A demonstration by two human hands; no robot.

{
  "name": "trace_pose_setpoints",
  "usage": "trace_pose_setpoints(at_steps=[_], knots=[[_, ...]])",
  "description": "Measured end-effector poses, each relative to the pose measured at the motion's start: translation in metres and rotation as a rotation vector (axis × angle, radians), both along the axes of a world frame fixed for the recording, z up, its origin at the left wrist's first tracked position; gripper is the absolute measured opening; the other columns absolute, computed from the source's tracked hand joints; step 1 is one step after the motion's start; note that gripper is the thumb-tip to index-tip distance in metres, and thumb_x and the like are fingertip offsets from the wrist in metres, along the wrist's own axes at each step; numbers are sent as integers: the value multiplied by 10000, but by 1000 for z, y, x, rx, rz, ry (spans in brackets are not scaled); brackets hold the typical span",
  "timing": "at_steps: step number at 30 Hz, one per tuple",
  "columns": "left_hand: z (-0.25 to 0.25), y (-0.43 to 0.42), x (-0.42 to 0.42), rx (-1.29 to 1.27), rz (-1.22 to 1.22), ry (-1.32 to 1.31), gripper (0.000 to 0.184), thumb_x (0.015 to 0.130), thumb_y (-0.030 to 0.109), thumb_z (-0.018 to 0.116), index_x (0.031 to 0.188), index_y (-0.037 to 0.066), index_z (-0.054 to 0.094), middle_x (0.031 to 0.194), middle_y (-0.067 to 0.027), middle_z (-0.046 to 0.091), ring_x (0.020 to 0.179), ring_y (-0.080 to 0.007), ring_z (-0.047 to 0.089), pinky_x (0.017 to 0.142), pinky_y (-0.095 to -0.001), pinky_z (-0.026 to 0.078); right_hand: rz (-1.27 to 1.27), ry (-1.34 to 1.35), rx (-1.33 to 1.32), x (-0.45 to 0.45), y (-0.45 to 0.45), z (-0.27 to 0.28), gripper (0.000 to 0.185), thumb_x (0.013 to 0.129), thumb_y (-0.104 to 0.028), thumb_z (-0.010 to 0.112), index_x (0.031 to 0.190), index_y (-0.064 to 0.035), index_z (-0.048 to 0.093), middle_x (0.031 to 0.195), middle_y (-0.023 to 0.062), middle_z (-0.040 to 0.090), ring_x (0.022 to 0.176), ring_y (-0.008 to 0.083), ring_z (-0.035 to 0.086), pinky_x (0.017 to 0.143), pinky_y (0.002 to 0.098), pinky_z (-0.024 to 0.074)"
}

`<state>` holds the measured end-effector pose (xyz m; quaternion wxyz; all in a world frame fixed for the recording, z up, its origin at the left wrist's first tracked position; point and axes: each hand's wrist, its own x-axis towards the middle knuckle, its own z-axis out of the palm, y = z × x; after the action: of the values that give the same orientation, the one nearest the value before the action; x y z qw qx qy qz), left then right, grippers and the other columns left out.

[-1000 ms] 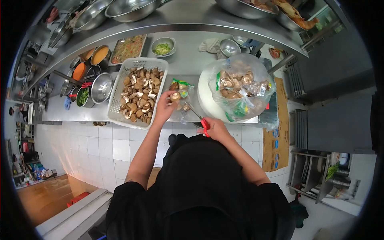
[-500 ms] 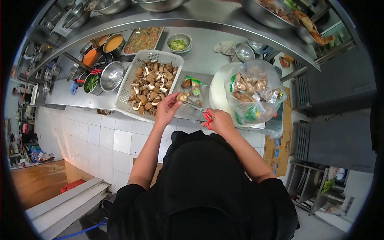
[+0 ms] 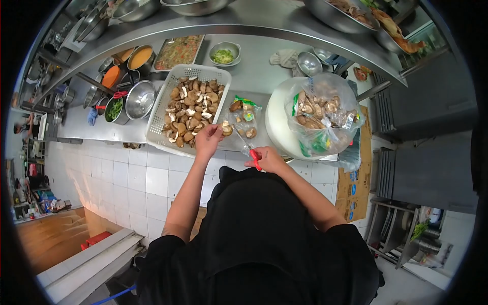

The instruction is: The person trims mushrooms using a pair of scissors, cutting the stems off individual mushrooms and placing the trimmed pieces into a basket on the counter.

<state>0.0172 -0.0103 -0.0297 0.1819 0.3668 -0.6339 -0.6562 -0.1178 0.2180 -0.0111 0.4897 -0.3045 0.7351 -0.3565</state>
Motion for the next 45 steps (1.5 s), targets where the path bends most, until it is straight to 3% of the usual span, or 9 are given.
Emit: trace_pose_setpoints(at_steps=[9,11,17,24,26,36,39,41,45], knots=[[23,9,0,-89,-102,-99,304,980,179,674,1146,-75,700,901,-104,743,767,-149,726,691,-263,574,51,323,-108,-6,-9,6,530,739,-479,906,805,-24,642,658,90,599,595,194,565,600,379,481],[7,7,0,62,4,17,295,967,163,687,1134,-81,690,916,-112,743,780,-151,730,689,-262,574,-105,-390,-147,-2,-14,6,473,839,-471,837,926,-29,694,700,62,639,618,170,631,597,330,529],[-18,19,-22,-166,58,101,247,940,134,719,1072,-70,675,930,-124,742,791,-165,733,695,-282,576,-253,-763,-118,0,-25,-3,509,935,-467,741,1097,11,672,792,61,664,625,164,673,600,284,563],[12,4,-50,-80,112,199,259,965,128,712,1133,-53,633,1016,-115,699,868,-163,707,750,-280,598,-97,-429,-95,-4,-2,-14,530,919,-427,774,1179,17,650,840,59,664,699,151,670,657,289,566],[17,3,-45,-44,123,248,238,968,131,712,1111,-44,637,1013,-114,698,881,-162,702,750,-281,599,-117,-357,-182,0,-4,-9,504,869,-479,813,986,-12,663,765,22,647,651,101,630,599,263,522],[40,3,16,-102,299,307,194,966,97,707,1074,-49,637,961,-108,718,837,-151,714,734,-278,591,110,-123,-231,13,-89,10,476,807,-466,859,813,-57,616,671,-30,551,598,79,484,563,273,425],[40,-11,42,-101,388,307,205,974,122,706,1077,-42,640,946,-109,719,833,-155,717,718,-275,586,177,-172,-186,26,-109,35,438,804,-407,879,820,-45,633,671,-13,590,605,80,547,570,270,462],[32,-22,58,-91,463,294,212,991,159,691,1084,-26,646,948,-108,719,784,-149,703,699,-266,573,215,-239,-26,34,-120,60,457,843,-268,866,1112,44,668,829,62,706,657,116,653,586,267,536],[13,-41,82,-444,508,27,302,973,194,709,1191,-10,660,1036,-119,716,838,-185,690,709,-291,560,180,-357,-128,42,-115,42,348,820,-206,882,997,16,681,802,54,708,709,118,688,626,271,551]])
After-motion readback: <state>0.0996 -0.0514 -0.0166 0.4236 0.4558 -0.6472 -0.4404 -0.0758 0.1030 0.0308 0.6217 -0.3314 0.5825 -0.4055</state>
